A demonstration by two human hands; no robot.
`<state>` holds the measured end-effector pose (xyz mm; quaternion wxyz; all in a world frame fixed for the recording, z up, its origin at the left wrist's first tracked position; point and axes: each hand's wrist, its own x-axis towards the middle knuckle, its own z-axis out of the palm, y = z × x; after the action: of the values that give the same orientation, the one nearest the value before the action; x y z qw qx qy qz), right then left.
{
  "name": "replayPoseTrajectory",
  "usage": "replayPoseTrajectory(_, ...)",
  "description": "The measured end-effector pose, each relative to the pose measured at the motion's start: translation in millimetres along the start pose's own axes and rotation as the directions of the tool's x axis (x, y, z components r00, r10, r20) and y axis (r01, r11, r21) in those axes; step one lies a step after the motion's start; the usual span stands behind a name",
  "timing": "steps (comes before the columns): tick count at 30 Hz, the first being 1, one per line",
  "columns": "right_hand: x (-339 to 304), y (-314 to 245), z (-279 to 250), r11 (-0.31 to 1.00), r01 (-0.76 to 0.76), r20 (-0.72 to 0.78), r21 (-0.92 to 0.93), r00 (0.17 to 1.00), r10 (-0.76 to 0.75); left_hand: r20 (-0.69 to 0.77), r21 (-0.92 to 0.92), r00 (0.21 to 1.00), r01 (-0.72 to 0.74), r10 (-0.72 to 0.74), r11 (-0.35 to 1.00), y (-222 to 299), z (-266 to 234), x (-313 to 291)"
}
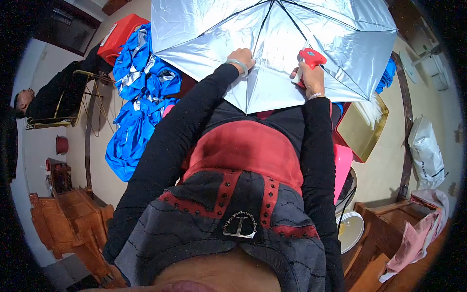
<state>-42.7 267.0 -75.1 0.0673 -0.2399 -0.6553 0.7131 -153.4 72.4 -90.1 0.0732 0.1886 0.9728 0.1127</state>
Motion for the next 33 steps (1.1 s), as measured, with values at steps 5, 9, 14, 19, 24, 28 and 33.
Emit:
replayPoseTrajectory(5,-10.3,-5.9,4.5,0.998,-0.032,0.014,0.051,0.999,0.031,-0.049,-0.071,0.999,0.018,-0.022,0.997,17.6,8.1,-19.3)
replayPoseTrajectory(9,-5.0,4.6,8.8,0.996,-0.047,0.116,0.072,0.993,0.038,-0.101,-0.14,0.994,0.029,-0.043,0.99,28.5,27.1,-28.0)
replayPoseTrajectory(14,-3.2,7.9,10.6,0.999,-0.051,0.134,-0.014,0.99,0.052,-0.171,-0.135,0.985,-0.007,-0.016,0.991,19.7,36.7,-22.4)
replayPoseTrajectory(19,-3.6,10.5,12.2,0.996,-0.056,0.103,0.067,0.994,0.049,-0.187,-0.07,0.979,-0.097,0.083,0.993,13.6,37.9,-15.9)
replayPoseTrajectory(24,-6.6,6.2,11.3,0.996,-0.079,0.128,0.03,0.989,0.074,-0.156,-0.186,0.988,-0.043,0.013,0.982,13.8,43.6,-11.4)
replayPoseTrajectory(28,-7.4,6.5,9.7,0.995,-0.097,0.14,0.015,0.986,0.094,-0.066,-0.44,0.991,0.079,-0.12,0.894,9.5,59.4,-4.4)
replayPoseTrajectory(33,-6.4,8.2,12.3,0.994,-0.103,0.145,0.034,0.985,0.097,-0.109,-0.545,0.994,-0.034,-0.03,0.838,-5.4,67.1,2.5)
